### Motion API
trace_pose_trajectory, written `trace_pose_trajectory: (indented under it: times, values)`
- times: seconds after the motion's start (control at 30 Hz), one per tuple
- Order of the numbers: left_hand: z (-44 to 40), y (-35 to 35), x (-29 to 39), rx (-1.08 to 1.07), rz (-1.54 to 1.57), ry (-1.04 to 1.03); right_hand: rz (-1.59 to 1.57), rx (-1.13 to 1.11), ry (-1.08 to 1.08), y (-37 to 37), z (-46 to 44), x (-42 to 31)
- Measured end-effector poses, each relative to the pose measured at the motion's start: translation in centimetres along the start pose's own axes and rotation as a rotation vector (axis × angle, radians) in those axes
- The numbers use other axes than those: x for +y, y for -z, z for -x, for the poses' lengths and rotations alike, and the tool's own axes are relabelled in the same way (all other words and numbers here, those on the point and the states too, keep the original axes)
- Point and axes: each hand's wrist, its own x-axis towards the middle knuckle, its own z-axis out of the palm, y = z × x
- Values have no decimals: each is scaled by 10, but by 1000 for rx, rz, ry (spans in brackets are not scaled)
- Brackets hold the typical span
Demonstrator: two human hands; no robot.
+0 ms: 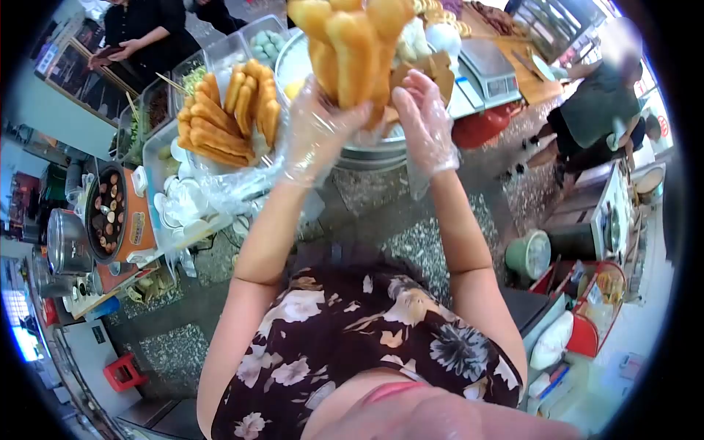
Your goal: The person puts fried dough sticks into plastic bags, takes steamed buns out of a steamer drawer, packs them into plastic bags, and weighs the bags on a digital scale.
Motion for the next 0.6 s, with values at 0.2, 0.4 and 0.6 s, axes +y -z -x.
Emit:
trace_pose_trajectory:
  times: [0.2,0.4,0.6]
  values:
    - [13,2,-7,77,70,30,-3,-213,-153,-14,20,9]
    - [27,3,-11,148,102,80,151,-234,-201,-32,30,18]
    - [48,23,-22,93,-88,110,-173,-288,-356,-4,25,-11]
